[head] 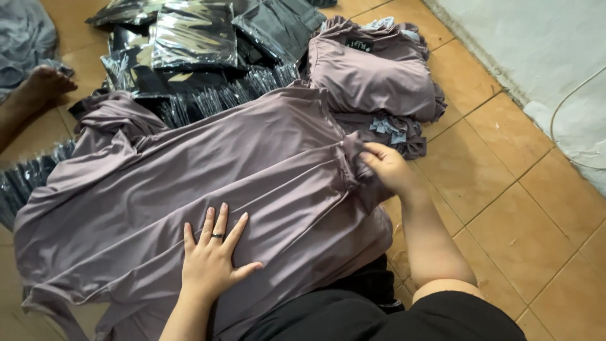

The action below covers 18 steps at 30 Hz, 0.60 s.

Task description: The person folds a mauve long-sleeved shirt using a cardboard insert to maintain shape. They smooth the fabric, fold the sleeves and body, and place the folded shirt aside. The process is repeated with additional shirts.

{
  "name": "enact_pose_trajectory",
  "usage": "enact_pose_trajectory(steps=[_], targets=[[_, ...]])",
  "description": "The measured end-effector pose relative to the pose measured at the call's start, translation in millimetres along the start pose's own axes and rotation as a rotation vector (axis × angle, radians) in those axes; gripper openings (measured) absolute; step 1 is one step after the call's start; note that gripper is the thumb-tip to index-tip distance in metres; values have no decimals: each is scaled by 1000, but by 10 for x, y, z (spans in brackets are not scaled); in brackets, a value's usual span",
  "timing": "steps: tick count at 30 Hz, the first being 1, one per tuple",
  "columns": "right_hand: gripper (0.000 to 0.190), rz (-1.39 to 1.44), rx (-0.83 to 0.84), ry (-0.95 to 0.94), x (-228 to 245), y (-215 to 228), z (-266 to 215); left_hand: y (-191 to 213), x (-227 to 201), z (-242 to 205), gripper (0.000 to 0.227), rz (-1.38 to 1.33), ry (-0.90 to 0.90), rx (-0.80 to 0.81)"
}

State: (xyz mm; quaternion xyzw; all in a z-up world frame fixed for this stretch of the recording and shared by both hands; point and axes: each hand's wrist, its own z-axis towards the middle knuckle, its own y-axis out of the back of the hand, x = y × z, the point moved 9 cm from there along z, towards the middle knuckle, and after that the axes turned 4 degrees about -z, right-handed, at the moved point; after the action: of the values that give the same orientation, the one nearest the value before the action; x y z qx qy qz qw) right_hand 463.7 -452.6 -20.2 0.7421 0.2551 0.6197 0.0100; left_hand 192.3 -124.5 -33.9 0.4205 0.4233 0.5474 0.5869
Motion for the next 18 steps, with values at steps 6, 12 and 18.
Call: enact_pose_trajectory(steps=[6,12,18], targets=[[90,-117,548,156,608,-696,-582,-15,2,-11,109,-27,12,24],[71,109,217,511,359,-617,-338,19,4,-1,109,-15,-6,-9],[101,-652,209,417,-35,-1310,-291,-9,-5,-22,106,-11,-2,0]])
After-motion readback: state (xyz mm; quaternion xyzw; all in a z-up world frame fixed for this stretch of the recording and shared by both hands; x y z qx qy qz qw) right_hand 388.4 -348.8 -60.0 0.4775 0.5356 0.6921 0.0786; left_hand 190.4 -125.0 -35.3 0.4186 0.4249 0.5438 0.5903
